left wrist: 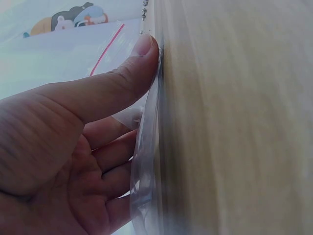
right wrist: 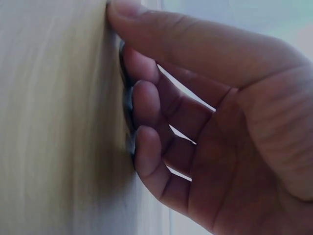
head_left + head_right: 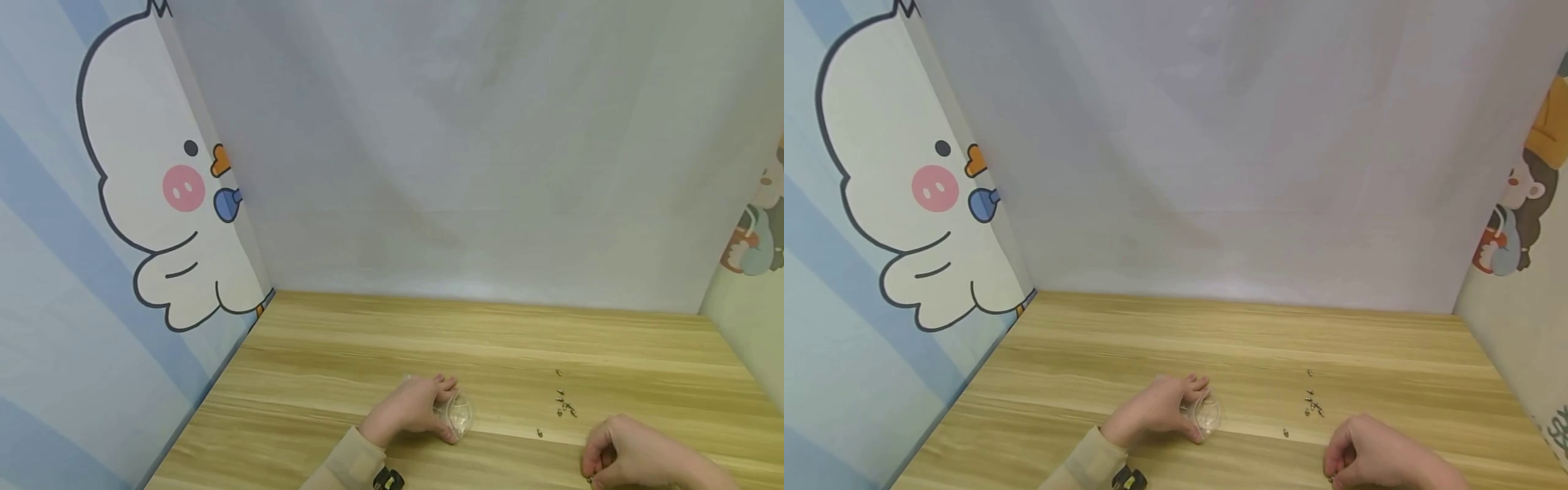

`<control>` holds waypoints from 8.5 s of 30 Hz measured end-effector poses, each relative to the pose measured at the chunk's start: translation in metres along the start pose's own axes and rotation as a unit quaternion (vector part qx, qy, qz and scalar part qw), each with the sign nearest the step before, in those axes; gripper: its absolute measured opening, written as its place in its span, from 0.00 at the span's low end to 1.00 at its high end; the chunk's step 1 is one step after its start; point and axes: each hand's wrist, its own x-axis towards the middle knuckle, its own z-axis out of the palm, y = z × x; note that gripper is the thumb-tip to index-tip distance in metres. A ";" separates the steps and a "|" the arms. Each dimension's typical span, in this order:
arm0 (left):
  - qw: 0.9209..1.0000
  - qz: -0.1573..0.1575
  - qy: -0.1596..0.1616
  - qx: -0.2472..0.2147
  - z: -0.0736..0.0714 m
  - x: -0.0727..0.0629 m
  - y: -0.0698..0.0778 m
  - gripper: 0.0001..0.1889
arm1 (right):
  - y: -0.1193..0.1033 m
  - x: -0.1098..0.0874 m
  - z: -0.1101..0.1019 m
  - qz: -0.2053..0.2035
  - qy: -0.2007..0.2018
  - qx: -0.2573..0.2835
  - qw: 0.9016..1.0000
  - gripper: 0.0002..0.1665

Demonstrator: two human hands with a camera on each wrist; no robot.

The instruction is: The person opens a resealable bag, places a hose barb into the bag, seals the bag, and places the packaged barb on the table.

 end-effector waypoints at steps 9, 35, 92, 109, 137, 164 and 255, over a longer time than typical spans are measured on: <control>1.000 0.000 0.000 -0.003 0.000 -0.001 0.001 0.47 | -0.001 -0.001 0.000 -0.005 -0.003 0.002 1.000 0.10; 1.000 -0.003 0.001 -0.006 -0.002 -0.002 0.003 0.47 | -0.018 0.044 0.009 -0.026 0.061 -0.093 0.993 0.07; 1.000 -0.006 0.007 -0.011 -0.002 0.002 0.000 0.49 | -0.053 0.158 0.066 0.000 0.154 -0.077 0.985 0.03; 1.000 -0.009 0.008 -0.025 -0.003 -0.001 0.001 0.48 | -0.054 0.157 0.065 -0.007 0.153 -0.077 0.985 0.04; 1.000 0.008 0.005 -0.004 -0.001 -0.001 0.000 0.47 | -0.038 0.099 0.023 0.047 0.182 -0.050 0.981 0.09; 1.000 0.004 0.002 -0.013 -0.002 -0.002 0.001 0.47 | -0.015 0.047 0.004 0.035 0.154 -0.090 0.983 0.08; 1.000 -0.005 0.001 -0.013 -0.001 0.008 -0.001 0.46 | -0.006 0.063 0.014 0.022 0.118 -0.121 0.985 0.04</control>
